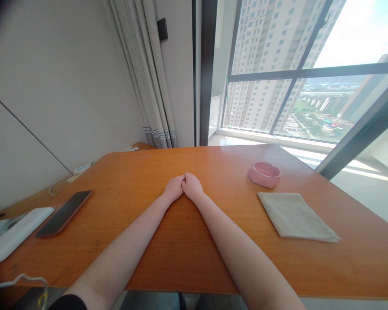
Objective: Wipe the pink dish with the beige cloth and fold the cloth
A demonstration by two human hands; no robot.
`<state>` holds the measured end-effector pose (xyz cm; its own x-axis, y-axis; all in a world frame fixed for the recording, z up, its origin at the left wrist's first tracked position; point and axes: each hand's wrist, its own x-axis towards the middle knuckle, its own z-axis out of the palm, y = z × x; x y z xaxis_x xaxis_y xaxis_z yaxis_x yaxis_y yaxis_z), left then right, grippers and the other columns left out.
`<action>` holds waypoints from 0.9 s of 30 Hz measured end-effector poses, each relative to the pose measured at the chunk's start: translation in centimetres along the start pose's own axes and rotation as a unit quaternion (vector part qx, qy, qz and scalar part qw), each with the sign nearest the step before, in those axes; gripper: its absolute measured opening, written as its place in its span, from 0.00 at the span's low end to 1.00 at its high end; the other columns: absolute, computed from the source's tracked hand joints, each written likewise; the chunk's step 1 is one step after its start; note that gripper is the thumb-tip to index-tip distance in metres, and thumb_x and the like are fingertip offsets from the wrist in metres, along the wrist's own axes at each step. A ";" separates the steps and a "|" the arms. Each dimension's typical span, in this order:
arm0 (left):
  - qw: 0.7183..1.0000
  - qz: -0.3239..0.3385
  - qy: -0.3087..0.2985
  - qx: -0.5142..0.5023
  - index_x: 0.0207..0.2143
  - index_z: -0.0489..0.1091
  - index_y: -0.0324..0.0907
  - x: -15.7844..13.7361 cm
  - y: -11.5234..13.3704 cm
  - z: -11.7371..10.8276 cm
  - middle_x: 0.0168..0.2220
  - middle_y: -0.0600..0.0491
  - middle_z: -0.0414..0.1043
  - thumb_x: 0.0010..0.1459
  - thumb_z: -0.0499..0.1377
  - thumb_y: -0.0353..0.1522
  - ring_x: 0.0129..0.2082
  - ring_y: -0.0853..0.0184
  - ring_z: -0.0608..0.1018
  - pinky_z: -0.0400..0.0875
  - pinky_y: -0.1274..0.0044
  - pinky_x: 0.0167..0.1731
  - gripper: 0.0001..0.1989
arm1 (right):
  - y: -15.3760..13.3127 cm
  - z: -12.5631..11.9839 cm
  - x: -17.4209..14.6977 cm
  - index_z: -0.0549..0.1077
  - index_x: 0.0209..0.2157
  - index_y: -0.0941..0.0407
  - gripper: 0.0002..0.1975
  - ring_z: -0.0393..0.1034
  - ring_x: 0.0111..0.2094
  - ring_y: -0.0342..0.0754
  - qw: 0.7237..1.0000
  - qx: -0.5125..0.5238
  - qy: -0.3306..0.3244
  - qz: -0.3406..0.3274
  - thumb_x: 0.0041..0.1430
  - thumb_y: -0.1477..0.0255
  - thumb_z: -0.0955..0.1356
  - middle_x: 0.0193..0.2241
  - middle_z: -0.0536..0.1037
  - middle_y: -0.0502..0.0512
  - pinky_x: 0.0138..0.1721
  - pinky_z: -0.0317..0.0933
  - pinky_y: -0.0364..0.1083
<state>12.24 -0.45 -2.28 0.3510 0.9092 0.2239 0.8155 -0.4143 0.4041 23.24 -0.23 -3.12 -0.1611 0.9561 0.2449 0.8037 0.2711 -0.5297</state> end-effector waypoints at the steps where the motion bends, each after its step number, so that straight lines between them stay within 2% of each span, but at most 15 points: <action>1: 1.000 -0.002 0.000 0.001 0.38 0.70 0.42 0.0 0.0 0.0 0.40 0.49 0.76 0.58 0.49 0.30 0.40 0.62 0.76 0.68 0.74 0.39 0.11 | 0.0 0.0 0.0 0.67 0.33 0.56 0.09 0.66 0.41 0.48 1.000 0.001 0.000 0.000 0.56 0.77 0.57 0.37 0.73 0.58 0.43 0.57 0.45; 7: 1.000 -0.006 -0.004 0.008 0.38 0.70 0.42 0.0 -0.1 0.1 0.40 0.49 0.76 0.57 0.49 0.29 0.40 0.62 0.76 0.67 0.75 0.38 0.11 | 0.2 0.1 0.0 0.67 0.33 0.56 0.09 0.66 0.40 0.49 1.000 0.007 0.005 0.000 0.56 0.77 0.58 0.37 0.74 0.58 0.44 0.58 0.46; 10: 1.000 0.000 -0.001 0.007 0.39 0.69 0.43 0.1 -0.2 0.2 0.40 0.49 0.75 0.57 0.49 0.29 0.40 0.62 0.76 0.66 0.75 0.37 0.11 | 0.3 0.4 0.0 0.69 0.37 0.57 0.12 0.66 0.43 0.49 0.999 0.036 0.021 -0.009 0.54 0.78 0.58 0.39 0.74 0.59 0.46 0.59 0.47; 14: 1.000 0.000 -0.010 0.011 0.35 0.69 0.43 0.1 -0.2 0.2 0.35 0.50 0.75 0.57 0.50 0.32 0.35 0.63 0.75 0.65 0.75 0.33 0.09 | 0.4 0.0 0.0 0.67 0.47 0.57 0.21 0.61 0.52 0.49 0.989 0.070 0.125 -0.044 0.49 0.80 0.59 0.48 0.70 0.60 0.55 0.55 0.50; 16: 1.000 -0.004 -0.008 0.014 0.32 0.69 0.42 0.1 -0.2 0.2 0.31 0.51 0.74 0.58 0.50 0.34 0.32 0.65 0.74 0.64 0.76 0.32 0.10 | 0.7 -1.1 0.0 0.67 0.49 0.58 0.23 0.58 0.55 0.51 0.984 0.040 0.163 -0.061 0.50 0.80 0.59 0.52 0.68 0.61 0.57 0.52 0.52; 18: 1.000 -0.012 -0.007 0.012 0.32 0.68 0.42 0.1 -0.2 0.1 0.30 0.51 0.73 0.59 0.50 0.35 0.31 0.66 0.74 0.63 0.77 0.31 0.10 | 1.5 -2.9 -0.3 0.65 0.51 0.59 0.24 0.54 0.58 0.53 0.982 -0.026 0.182 -0.051 0.51 0.79 0.59 0.55 0.64 0.62 0.59 0.48 0.55; 21: 1.000 -0.012 -0.013 0.002 0.32 0.68 0.42 0.0 -0.2 0.0 0.29 0.53 0.72 0.58 0.51 0.35 0.29 0.68 0.73 0.62 0.78 0.29 0.08 | 3.9 -6.3 -1.3 0.59 0.57 0.59 0.28 0.39 0.64 0.60 0.964 -0.142 0.220 0.055 0.53 0.75 0.61 0.62 0.52 0.65 0.60 0.37 0.64; 24: 1.000 -0.004 -0.010 -0.008 0.32 0.68 0.42 0.0 -0.2 -0.1 0.28 0.53 0.72 0.58 0.51 0.35 0.29 0.68 0.73 0.62 0.77 0.28 0.08 | 7.2 -9.5 -2.9 0.49 0.62 0.60 0.35 0.25 0.64 0.65 0.928 -0.215 0.237 0.189 0.54 0.69 0.63 0.65 0.39 0.67 0.57 0.34 0.70; 25: 1.000 -0.004 -0.009 -0.010 0.32 0.68 0.42 0.0 -0.2 -0.1 0.28 0.53 0.72 0.58 0.52 0.35 0.29 0.68 0.73 0.62 0.77 0.28 0.08 | 8.3 -10.2 -3.4 0.47 0.62 0.60 0.36 0.23 0.64 0.66 0.918 -0.229 0.229 0.228 0.54 0.67 0.63 0.65 0.37 0.68 0.56 0.35 0.71; 27: 1.000 -0.006 -0.009 -0.012 0.32 0.68 0.42 0.0 -0.2 -0.1 0.29 0.53 0.72 0.57 0.52 0.35 0.29 0.68 0.73 0.62 0.77 0.29 0.08 | 10.1 -11.2 -4.2 0.46 0.63 0.60 0.38 0.25 0.64 0.68 0.901 -0.238 0.200 0.301 0.53 0.64 0.63 0.64 0.41 0.70 0.54 0.37 0.72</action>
<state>12.07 -0.38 -2.26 0.3488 0.9149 0.2031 0.8091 -0.4033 0.4274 38.43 -2.73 -0.33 0.5296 0.7712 0.3531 0.8465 -0.4537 -0.2787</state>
